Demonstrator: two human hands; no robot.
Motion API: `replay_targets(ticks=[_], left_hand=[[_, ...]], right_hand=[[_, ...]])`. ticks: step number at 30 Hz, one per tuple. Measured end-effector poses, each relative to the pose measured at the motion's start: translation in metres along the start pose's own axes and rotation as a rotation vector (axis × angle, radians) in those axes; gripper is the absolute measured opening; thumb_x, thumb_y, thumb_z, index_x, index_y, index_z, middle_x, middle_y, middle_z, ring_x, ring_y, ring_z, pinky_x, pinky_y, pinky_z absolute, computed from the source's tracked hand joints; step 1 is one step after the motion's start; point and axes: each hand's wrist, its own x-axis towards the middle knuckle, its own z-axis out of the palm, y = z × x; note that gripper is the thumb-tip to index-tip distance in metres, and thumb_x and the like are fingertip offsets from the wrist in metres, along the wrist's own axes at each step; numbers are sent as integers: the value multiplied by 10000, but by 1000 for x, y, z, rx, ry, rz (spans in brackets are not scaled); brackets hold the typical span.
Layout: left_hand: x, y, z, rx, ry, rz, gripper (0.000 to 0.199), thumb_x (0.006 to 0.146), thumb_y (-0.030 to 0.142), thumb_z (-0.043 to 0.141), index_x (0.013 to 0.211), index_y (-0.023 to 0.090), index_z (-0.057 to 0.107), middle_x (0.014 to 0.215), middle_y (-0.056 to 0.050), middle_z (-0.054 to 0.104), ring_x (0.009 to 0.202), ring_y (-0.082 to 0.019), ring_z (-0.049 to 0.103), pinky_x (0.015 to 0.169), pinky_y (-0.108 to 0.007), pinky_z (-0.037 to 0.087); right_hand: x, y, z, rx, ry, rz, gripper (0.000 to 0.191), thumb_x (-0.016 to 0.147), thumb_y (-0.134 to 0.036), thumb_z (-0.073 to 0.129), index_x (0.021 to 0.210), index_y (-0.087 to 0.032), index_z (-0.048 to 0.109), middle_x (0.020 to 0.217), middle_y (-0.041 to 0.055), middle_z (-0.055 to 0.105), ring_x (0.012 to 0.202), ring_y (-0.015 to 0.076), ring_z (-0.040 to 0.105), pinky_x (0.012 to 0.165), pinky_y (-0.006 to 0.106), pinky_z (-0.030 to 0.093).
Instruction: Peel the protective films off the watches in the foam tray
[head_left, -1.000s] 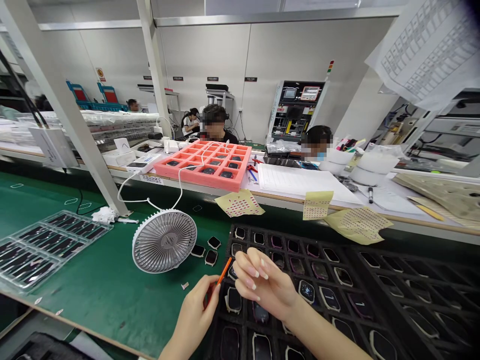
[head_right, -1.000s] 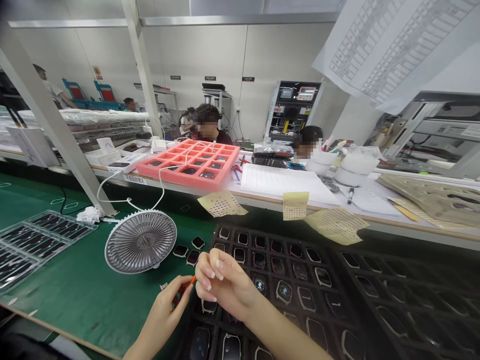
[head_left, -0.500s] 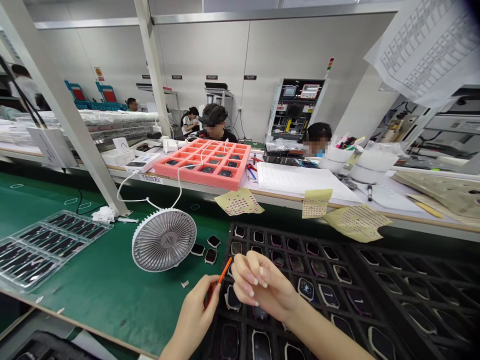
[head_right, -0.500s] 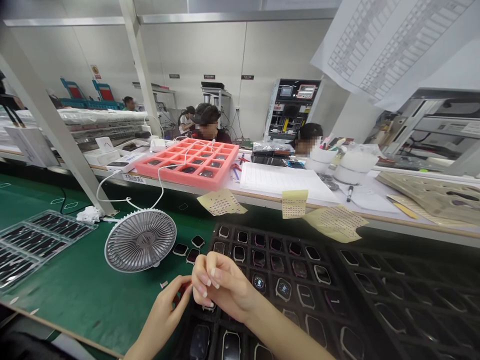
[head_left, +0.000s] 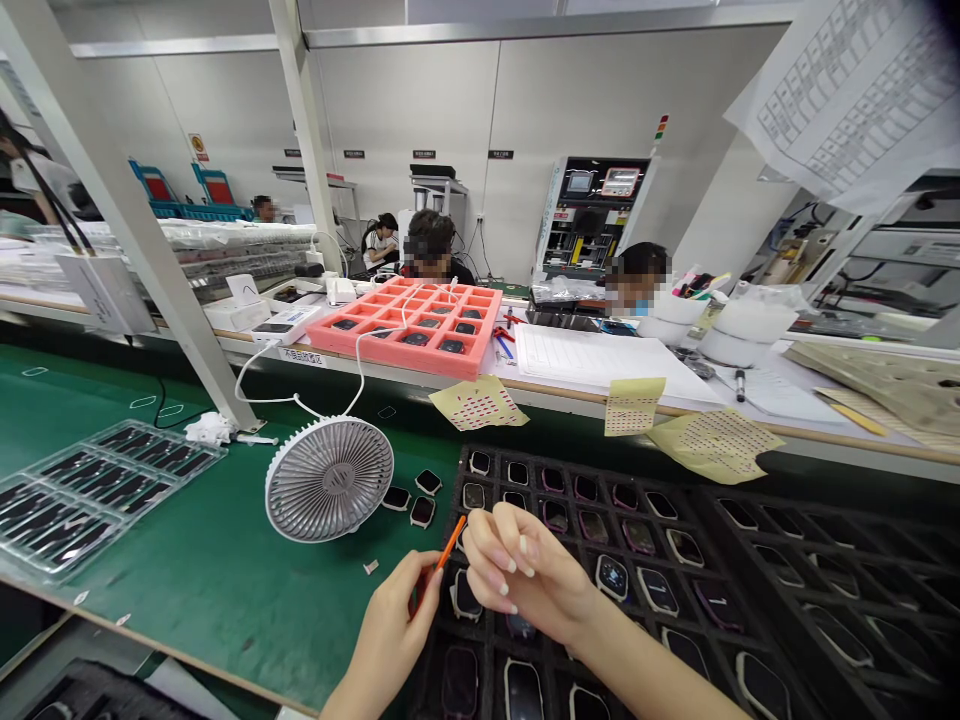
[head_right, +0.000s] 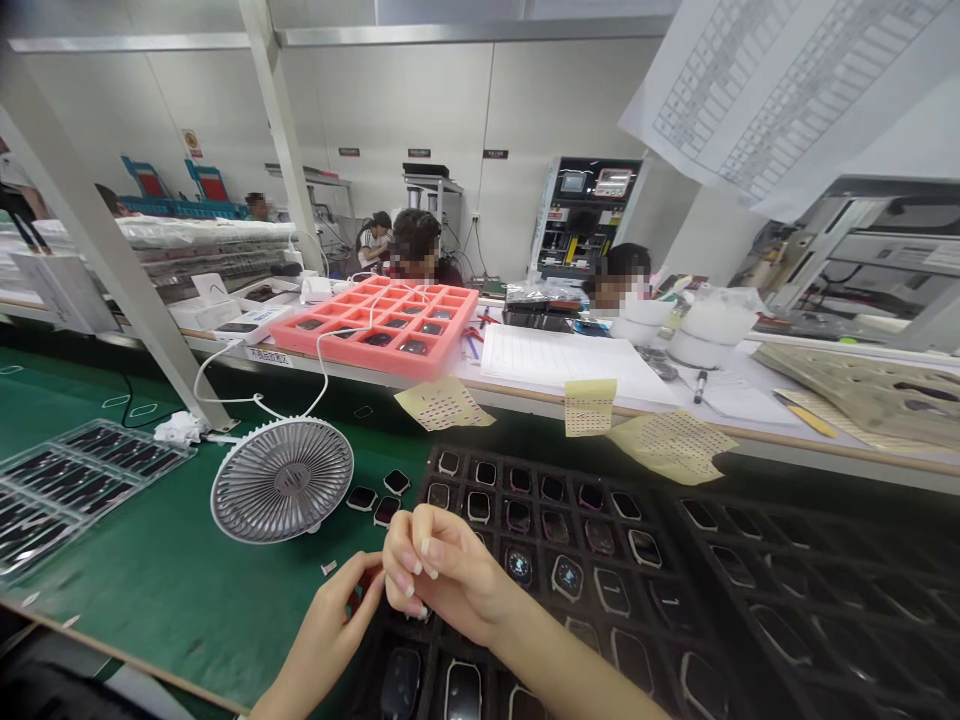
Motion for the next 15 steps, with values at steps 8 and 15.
replay_targets(ticks=[8, 15], left_hand=[[-2, -2, 1, -4, 7, -5, 248, 956, 332, 391, 1018, 211, 599, 869, -29, 664, 726, -158, 621, 648, -243, 472], [-2, -2, 1, 5, 11, 8, 259, 954, 330, 386, 1017, 208, 605, 862, -41, 668, 716, -165, 617, 646, -247, 478]], right_hand=[[0, 1, 0, 17, 22, 9, 293, 856, -302, 607, 643, -180, 447, 692, -27, 384, 588, 86, 374, 445, 183, 302], [1, 1, 2, 22, 43, 6, 350, 851, -324, 608, 603, -187, 403, 676, -32, 364, 573, 90, 355, 435, 187, 289]])
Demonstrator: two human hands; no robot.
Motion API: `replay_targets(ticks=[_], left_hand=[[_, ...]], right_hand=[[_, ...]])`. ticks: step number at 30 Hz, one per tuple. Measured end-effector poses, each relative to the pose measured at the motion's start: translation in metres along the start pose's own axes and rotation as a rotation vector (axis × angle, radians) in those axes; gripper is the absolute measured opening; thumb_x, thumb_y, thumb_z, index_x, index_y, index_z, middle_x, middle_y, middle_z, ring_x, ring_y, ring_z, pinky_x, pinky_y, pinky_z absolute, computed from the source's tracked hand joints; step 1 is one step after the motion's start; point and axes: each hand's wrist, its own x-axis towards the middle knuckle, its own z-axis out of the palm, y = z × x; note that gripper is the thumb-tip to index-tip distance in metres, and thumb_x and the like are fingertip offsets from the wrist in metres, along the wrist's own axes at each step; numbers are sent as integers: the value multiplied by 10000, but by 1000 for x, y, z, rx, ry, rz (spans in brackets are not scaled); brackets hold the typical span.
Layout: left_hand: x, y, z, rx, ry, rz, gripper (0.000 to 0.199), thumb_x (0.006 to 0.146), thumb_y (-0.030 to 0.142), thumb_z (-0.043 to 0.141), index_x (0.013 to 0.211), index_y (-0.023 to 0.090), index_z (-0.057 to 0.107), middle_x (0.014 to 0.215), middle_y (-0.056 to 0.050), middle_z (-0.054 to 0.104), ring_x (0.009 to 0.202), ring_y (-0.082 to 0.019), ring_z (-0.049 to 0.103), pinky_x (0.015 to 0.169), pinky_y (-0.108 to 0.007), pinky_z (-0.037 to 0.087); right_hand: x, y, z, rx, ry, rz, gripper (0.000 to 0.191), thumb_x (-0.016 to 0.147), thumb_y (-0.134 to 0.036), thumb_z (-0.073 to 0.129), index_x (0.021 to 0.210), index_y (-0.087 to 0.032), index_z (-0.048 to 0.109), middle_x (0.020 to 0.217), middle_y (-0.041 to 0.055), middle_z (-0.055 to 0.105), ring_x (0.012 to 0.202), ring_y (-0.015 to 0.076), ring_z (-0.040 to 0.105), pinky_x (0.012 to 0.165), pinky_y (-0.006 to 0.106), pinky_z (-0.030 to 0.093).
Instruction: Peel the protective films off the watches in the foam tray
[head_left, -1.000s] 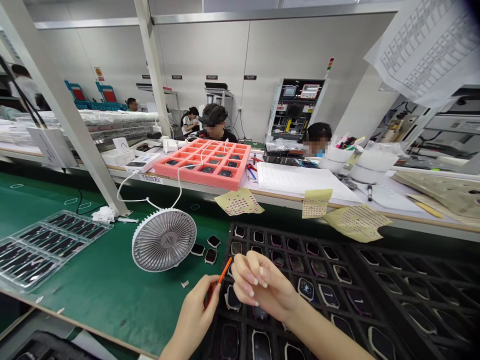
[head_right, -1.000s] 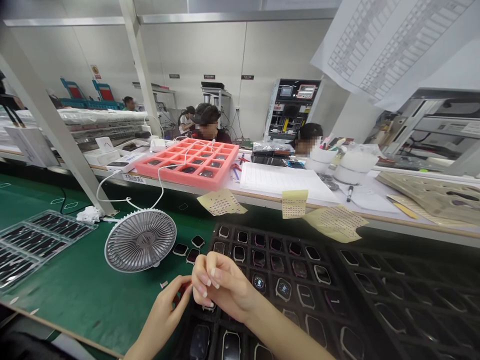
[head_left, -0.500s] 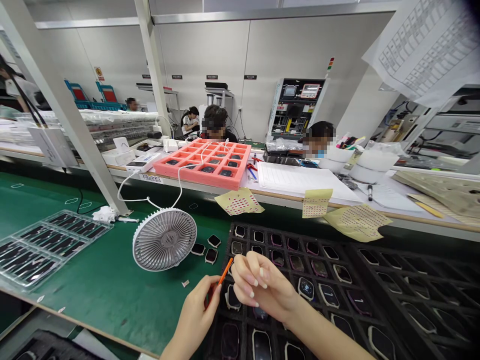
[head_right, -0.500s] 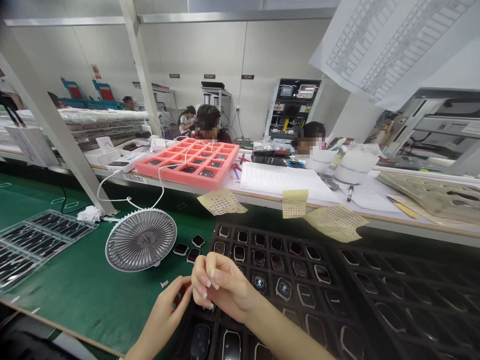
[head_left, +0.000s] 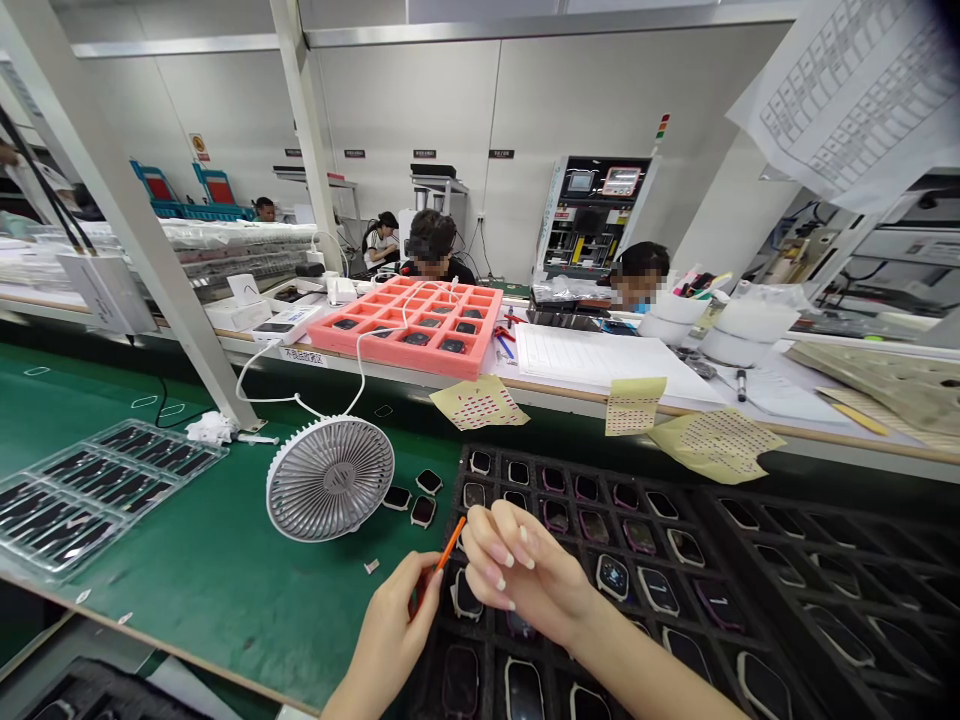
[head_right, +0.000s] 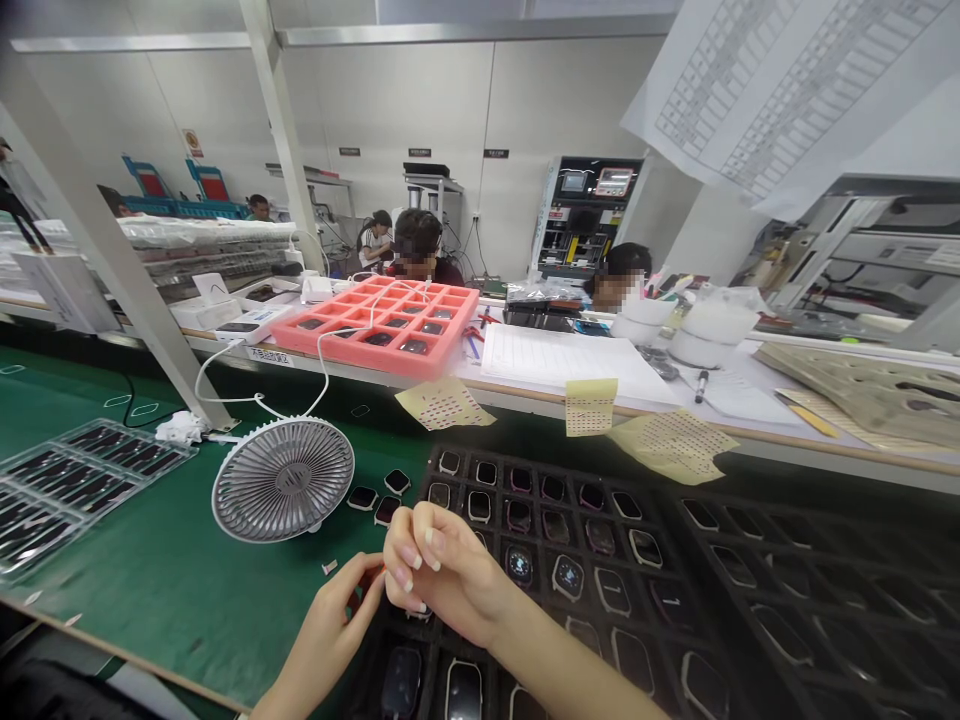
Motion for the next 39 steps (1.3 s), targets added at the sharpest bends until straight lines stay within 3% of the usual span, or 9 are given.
replay_targets(ticks=[9, 39], left_hand=[[-2, -2, 2, 7, 1, -6, 247, 956, 332, 393, 1023, 213, 598, 865, -37, 666, 728, -166, 623, 646, -247, 478], [-2, 2, 4, 5, -17, -18, 267, 958, 339, 377, 1010, 206, 603, 848, -35, 660, 729, -166, 613, 660, -254, 472]], right_hand=[[0, -1, -1, 99, 0, -8, 392, 850, -327, 611, 584, -198, 353, 643, -44, 328, 553, 89, 321, 404, 166, 291], [-3, -3, 4, 96, -6, 3, 410, 823, -329, 647, 575, -195, 349, 623, -49, 326, 539, 83, 306, 403, 157, 285]])
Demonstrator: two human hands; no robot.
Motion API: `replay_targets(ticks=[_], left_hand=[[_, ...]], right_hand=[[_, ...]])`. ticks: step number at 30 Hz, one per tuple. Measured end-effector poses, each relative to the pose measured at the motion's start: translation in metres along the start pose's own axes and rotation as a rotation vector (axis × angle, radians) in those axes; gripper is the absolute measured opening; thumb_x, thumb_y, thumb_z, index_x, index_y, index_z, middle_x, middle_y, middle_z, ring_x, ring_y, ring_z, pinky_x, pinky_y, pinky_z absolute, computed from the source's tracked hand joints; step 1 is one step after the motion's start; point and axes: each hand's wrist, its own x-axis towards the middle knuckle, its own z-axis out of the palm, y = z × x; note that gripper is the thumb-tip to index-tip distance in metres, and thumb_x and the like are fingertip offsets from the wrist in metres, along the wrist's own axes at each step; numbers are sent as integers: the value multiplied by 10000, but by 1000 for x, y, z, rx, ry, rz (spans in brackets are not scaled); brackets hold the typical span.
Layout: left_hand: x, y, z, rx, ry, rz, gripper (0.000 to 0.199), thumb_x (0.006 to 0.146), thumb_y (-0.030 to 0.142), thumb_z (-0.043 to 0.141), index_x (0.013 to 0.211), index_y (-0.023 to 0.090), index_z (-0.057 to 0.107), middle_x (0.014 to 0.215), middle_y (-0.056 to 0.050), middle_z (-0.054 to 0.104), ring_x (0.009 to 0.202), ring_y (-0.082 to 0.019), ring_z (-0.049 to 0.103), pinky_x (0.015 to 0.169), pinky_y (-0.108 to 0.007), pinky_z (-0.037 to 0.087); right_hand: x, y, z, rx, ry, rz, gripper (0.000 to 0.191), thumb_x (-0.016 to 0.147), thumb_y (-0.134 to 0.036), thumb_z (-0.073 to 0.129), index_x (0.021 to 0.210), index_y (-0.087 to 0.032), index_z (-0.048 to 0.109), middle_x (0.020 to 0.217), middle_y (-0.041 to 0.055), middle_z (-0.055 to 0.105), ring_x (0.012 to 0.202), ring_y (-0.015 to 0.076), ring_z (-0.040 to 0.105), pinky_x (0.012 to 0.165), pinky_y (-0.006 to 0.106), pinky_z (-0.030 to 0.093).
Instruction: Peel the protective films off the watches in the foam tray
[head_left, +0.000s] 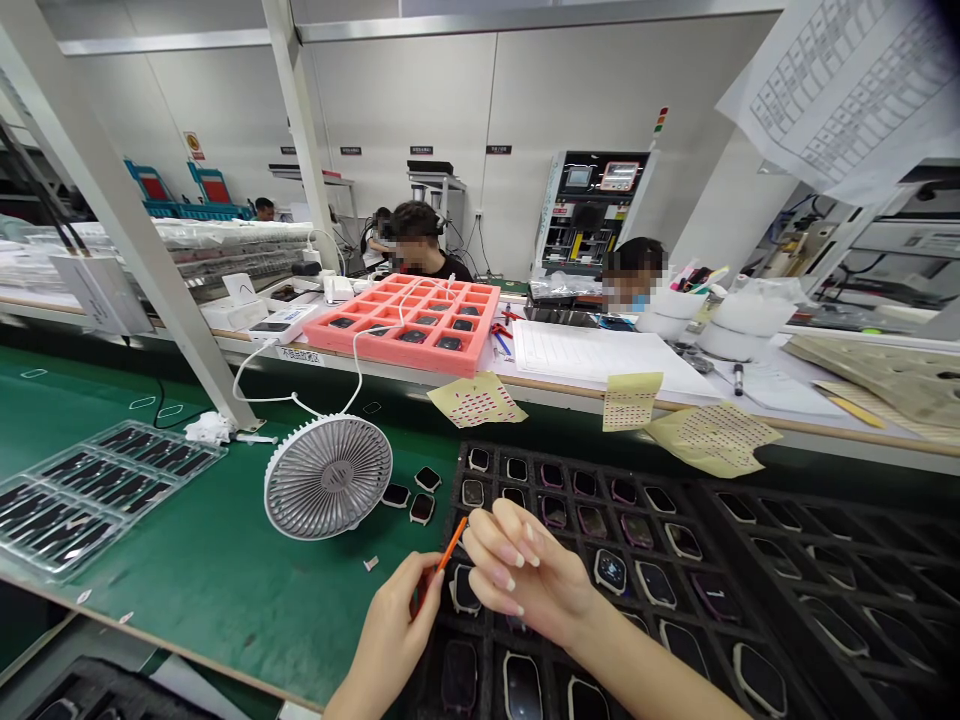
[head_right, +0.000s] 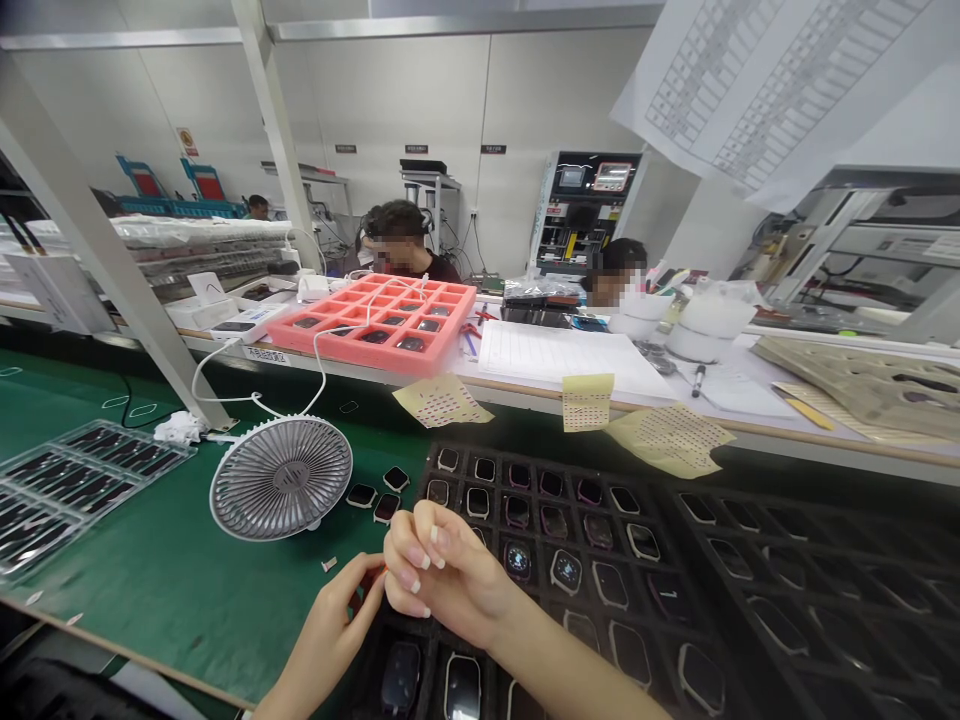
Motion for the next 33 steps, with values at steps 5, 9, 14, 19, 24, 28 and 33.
replay_targets(ticks=[5, 9, 14, 19, 24, 28, 33], left_hand=[[0, 2, -1, -1, 8, -3, 273, 956, 347, 377, 1004, 207, 607, 842, -37, 659, 723, -167, 613, 658, -255, 477], [-1, 1, -1, 6, -2, -1, 288, 961, 356, 363, 1010, 205, 604, 835, -45, 654, 720, -171, 608, 658, -261, 483], [-1, 0, -1, 3, 14, 10, 276, 955, 345, 379, 1007, 207, 613, 848, -42, 662, 719, -168, 614, 650, -251, 483], [-2, 0, -1, 6, 16, 13, 263, 953, 330, 387, 1012, 207, 612, 832, -33, 664, 716, -167, 614, 651, -250, 480], [-2, 0, -1, -9, 11, 11, 241, 948, 316, 405, 1013, 200, 606, 875, -38, 665, 755, -165, 621, 692, -254, 485], [-1, 1, -2, -17, 10, 13, 241, 947, 313, 403, 1016, 201, 606, 878, -38, 666, 764, -168, 624, 697, -251, 484], [-2, 2, -2, -18, -5, 6, 250, 951, 319, 392, 1012, 195, 601, 872, -39, 653, 762, -168, 616, 703, -257, 480]], right_hand=[[0, 1, 0, 4, -13, -5, 405, 836, -327, 632, 578, -195, 350, 623, -50, 325, 537, 82, 305, 405, 157, 287], [0, 2, 0, -1, -20, -3, 408, 839, -327, 628, 578, -197, 342, 623, -50, 325, 537, 82, 306, 404, 156, 289], [0, 3, 1, -3, -9, -2, 425, 827, -333, 646, 574, -200, 331, 616, -53, 321, 530, 81, 303, 400, 156, 287], [-1, 3, 1, -1, -8, 4, 423, 831, -337, 642, 576, -198, 334, 617, -52, 323, 533, 79, 309, 403, 154, 292], [-1, 4, 1, 19, -34, -4, 400, 845, -319, 623, 586, -193, 345, 625, -50, 329, 542, 76, 319, 406, 149, 303], [-1, 5, 2, 19, -39, -4, 396, 849, -319, 617, 587, -192, 348, 626, -50, 327, 540, 75, 316, 407, 146, 304], [-1, 4, 1, 27, -48, -8, 385, 857, -309, 603, 591, -191, 352, 630, -49, 327, 546, 76, 319, 411, 145, 309]])
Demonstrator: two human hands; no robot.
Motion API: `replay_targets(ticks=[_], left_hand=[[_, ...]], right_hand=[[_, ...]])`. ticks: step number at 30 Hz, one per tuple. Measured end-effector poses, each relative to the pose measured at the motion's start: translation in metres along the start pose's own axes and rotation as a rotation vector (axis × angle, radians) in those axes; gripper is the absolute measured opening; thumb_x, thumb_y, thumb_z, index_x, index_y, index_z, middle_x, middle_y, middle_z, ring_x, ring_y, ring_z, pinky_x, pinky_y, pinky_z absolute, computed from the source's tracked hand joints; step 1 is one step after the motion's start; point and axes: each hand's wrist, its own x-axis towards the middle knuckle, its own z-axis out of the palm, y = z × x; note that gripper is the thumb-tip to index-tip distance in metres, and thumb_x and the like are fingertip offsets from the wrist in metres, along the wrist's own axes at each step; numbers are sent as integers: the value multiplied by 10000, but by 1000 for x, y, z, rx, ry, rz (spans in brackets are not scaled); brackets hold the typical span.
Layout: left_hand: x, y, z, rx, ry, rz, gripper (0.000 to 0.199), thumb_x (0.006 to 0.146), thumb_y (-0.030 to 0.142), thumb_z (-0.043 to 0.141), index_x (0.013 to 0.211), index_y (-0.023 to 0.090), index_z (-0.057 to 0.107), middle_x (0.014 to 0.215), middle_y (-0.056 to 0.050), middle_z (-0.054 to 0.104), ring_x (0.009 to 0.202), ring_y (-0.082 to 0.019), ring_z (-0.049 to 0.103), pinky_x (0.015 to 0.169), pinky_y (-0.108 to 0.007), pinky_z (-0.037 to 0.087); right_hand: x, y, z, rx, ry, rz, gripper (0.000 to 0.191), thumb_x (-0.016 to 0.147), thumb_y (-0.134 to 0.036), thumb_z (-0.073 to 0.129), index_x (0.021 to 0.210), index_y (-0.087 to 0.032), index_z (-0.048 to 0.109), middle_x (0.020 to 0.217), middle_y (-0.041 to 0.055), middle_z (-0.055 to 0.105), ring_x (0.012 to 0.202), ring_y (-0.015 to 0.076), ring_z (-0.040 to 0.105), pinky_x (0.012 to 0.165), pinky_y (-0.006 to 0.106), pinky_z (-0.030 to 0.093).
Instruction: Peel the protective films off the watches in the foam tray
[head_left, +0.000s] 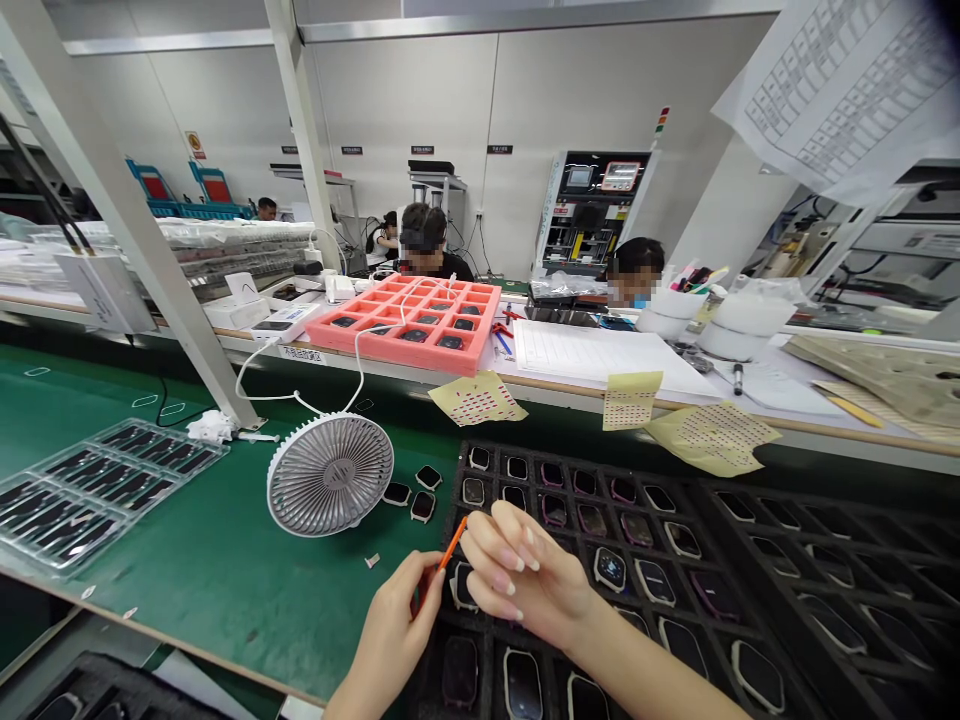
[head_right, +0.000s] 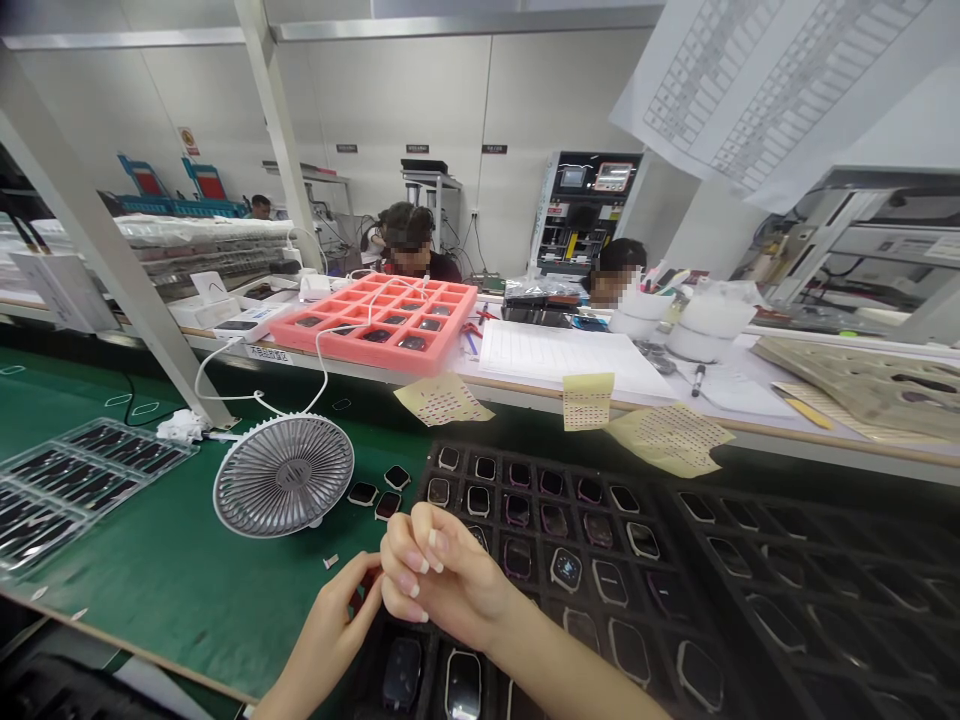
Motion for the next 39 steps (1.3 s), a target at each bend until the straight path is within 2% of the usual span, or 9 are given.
replay_targets(ticks=[7, 11, 14, 17, 19, 21, 24, 30, 39], left_hand=[[-1, -1, 0, 11, -3, -4, 255, 954, 326, 382, 1009, 197, 594, 867, -37, 644, 760, -167, 610, 702, -257, 470], [-1, -6, -1, 33, 11, -14, 254, 956, 343, 378, 1017, 207, 583, 843, -28, 634, 729, -160, 601, 649, -240, 456], [-3, -8, -2, 63, 16, -32, 267, 959, 365, 367, 998, 214, 584, 794, -19, 607, 682, -156, 580, 600, -234, 434], [-5, -9, -2, 68, 25, -34, 274, 959, 377, 364, 991, 220, 586, 781, -15, 596, 671, -154, 571, 593, -232, 425], [-6, -10, -2, 60, 24, -29, 274, 960, 378, 364, 990, 221, 586, 786, -15, 598, 672, -152, 570, 599, -230, 424], [-8, -12, -2, 56, 27, -25, 272, 962, 374, 363, 993, 220, 584, 787, -15, 600, 674, -150, 568, 605, -228, 424], [-11, -17, -3, 64, 54, -27, 263, 960, 370, 371, 991, 218, 584, 776, -11, 596, 662, -146, 562, 599, -225, 420], [-16, -22, -7, 77, 84, -52, 272, 959, 381, 368, 979, 215, 583, 761, -8, 581, 645, -145, 547, 588, -227, 411], [-17, -22, -6, 60, 65, -60, 287, 960, 399, 361, 983, 216, 581, 768, -15, 580, 654, -149, 551, 596, -232, 411]], right_hand=[[-2, 2, 2, 0, -4, -3, 369, 852, -301, 602, 590, -190, 367, 631, -46, 336, 549, 78, 332, 407, 145, 319], [6, -15, -7, -172, 95, -18, 325, 900, -371, 498, 629, -201, 442, 677, -24, 414, 576, 105, 414, 407, 184, 362], [24, -38, -44, -657, 285, -45, 297, 915, -436, 417, 732, -218, 505, 741, -5, 497, 633, 140, 498, 490, 255, 435], [41, -52, -103, -1473, 560, 52, 142, 839, -362, 506, 801, -225, 503, 751, -20, 521, 673, 143, 519, 618, 289, 463], [48, -53, -142, -1614, 633, 104, 62, 773, -251, 547, 799, -223, 497, 750, -21, 524, 693, 154, 520, 665, 309, 452], [49, -46, -170, -1710, 659, 154, 141, 713, -160, 562, 828, -222, 508, 770, -21, 533, 689, 152, 520, 692, 314, 441], [46, -32, -194, -1824, 701, 238, 281, 670, -90, 574, 925, -201, 532, 767, 7, 569, 738, 186, 545, 716, 329, 423], [48, -17, -211, -1932, 784, 317, 322, 726, -157, 613, 1040, -167, 541, 816, 117, 640, 970, 306, 541, 739, 353, 397], [50, -4, -223, -1725, 810, 143, 412, 682, -159, 584, 1085, -222, 529, 669, -38, 511, 689, 195, 543, 683, 302, 397]])
